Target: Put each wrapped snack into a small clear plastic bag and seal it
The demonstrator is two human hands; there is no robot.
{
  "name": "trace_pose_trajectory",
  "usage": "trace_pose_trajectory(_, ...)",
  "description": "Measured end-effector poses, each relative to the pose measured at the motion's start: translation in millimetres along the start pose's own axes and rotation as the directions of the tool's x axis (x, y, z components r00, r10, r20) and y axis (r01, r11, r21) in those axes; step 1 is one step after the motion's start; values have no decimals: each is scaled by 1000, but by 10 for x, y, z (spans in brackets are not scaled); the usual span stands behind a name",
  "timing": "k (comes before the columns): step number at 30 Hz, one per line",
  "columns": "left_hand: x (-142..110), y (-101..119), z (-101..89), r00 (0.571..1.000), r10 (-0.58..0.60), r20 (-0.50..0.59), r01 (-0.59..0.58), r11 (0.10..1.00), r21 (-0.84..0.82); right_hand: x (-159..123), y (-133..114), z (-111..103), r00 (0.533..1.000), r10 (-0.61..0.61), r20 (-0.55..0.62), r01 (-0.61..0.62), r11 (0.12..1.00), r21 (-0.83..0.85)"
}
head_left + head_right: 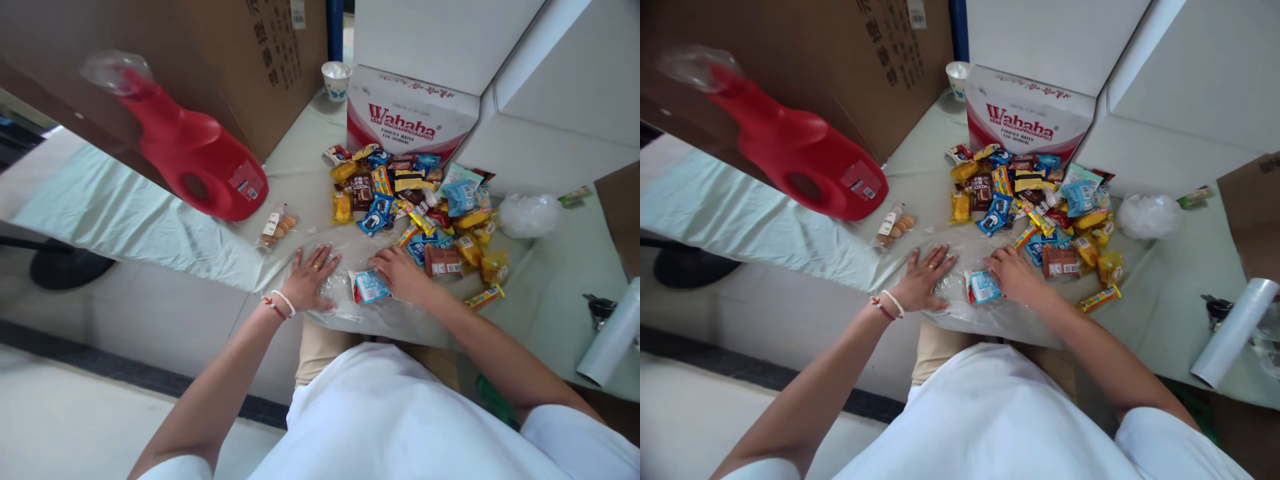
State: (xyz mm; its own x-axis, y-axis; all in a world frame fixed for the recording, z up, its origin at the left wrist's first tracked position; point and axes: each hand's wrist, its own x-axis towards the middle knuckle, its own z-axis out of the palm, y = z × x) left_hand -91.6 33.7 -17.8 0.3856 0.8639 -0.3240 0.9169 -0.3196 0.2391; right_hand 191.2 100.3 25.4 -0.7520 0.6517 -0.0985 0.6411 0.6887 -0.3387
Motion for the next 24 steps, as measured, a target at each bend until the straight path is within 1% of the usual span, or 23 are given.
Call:
trace_pose_trajectory(2,-1,4,-3,1000,3,2,-3,1000,-5,-51,3,-17,998,-62,1,62,998,33)
trace_pose_trajectory(4,1,2,-4,1000,4,-2,-4,1000,-7,-94,-26,-14,987,-148,58,146,989,38)
trace_pose_trajectory(5,2,0,-2,1000,5,-4,-5,1000,-9,-106,-51,5,982,-167,86,165,986,23)
trace_pose_trajectory(6,4,-4,0,1000,7,-5,-7,1000,-12,-112,-77,34,983,-157,99,158,987,-1)
trace_pose_trajectory(8,5,-11,6,1000,14,-6,-14,1000,-19,-121,-103,97,991,-101,93,105,993,-45)
trace_pose_trajectory(10,5,-16,13,1000,24,-8,-24,999,-30,-145,-63,121,994,-65,83,71,996,-61)
trace_pose_trajectory(12,4,-16,17,999,32,-11,-32,999,-41,-183,31,73,997,-43,60,47,997,-56)
trace_pose_trajectory(14,4,-15,19,999,38,-14,-39,998,-47,-208,115,-28,1000,-20,7,20,999,-45)
trace_pose_trajectory(16,6,-15,16,999,42,-19,-43,998,-48,-192,118,-121,999,-35,-37,34,999,-40)
trace_pose_trajectory(18,2,-17,7,999,46,-20,-47,998,-45,-133,20,-136,995,-96,-25,94,993,-65)
trace_pose_trajectory(20,-16,-20,-6,999,47,-18,-47,998,-42,-49,-128,-49,990,-137,27,140,984,-108)
trace_pose_trajectory(22,-57,-18,-15,999,41,-22,-42,998,-44,33,-250,99,988,-138,69,146,980,-138)
trace_pose_trajectory(24,-118,-6,-13,998,37,-51,-40,998,-46,88,-302,227,987,-135,82,146,979,-139)
